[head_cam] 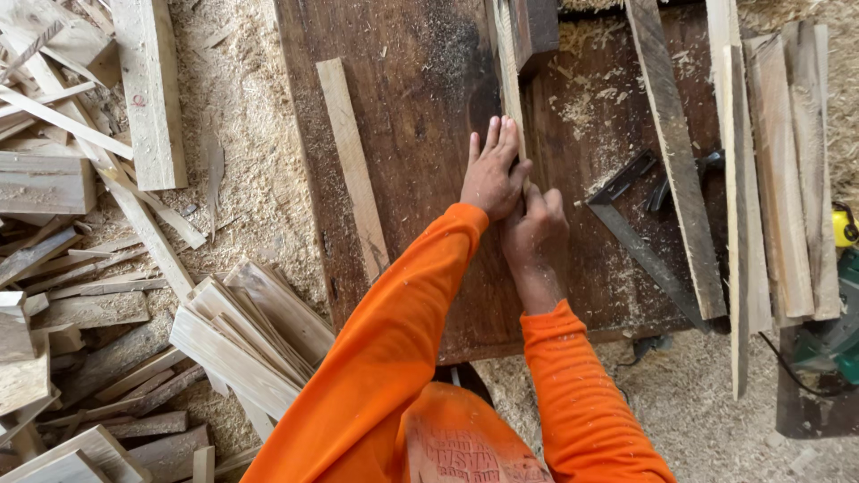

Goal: The person cuts wooden strips using a circular saw bench and then uses a hand planer on the wood.

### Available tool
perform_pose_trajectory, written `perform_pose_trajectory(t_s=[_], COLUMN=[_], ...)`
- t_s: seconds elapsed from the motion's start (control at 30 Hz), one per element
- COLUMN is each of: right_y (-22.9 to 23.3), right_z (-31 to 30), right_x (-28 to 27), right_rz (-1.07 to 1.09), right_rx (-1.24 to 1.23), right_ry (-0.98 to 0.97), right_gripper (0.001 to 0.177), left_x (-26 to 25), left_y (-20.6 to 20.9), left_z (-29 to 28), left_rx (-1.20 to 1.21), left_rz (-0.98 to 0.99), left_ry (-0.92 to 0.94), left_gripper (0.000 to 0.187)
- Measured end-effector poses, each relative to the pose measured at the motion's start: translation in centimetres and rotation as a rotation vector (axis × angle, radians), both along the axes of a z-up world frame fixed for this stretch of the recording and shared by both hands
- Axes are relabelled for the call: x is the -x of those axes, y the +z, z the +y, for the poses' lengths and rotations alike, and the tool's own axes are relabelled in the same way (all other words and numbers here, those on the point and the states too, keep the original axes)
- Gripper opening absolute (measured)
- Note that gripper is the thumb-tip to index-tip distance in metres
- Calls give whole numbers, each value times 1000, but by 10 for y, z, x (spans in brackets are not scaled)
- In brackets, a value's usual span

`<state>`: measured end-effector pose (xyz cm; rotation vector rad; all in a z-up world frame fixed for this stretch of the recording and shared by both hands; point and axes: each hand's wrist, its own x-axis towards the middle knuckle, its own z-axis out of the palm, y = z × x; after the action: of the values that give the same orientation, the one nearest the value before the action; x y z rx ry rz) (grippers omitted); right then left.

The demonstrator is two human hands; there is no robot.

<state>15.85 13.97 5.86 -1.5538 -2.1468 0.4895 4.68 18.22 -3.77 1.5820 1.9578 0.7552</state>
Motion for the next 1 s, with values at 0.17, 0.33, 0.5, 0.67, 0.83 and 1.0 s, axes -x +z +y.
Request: perform_pose_trajectory(t_s=[0.17,0.33,0.5,0.67,0.83,1.0], right_y=[-17,-27,8,73,132,161], right_z=[19,12,-83,-180,-200,-187], right_x=[12,2,-80,-193,-312,-315], right_rz=[5,-12,-142,-197,225,1107], right_rx=[-67,-62,145,699,972,710], right_ry=[-37,-59,-55,-222,-149,42], right_gripper=[32,22,21,22,36,71], left_x=[12,15,-28,-81,-146,-164], left_y=[-3,23,61,104,151,232], left_z=[18,8,-98,-189,-167,-166], left_rx=[23,57,64,-432,-606,-612], left_rz=[2,19,387,151,336,-183], left_ry=[15,-1,-271,-678,-954,-702], left_gripper=[73,74,74,78,66,45])
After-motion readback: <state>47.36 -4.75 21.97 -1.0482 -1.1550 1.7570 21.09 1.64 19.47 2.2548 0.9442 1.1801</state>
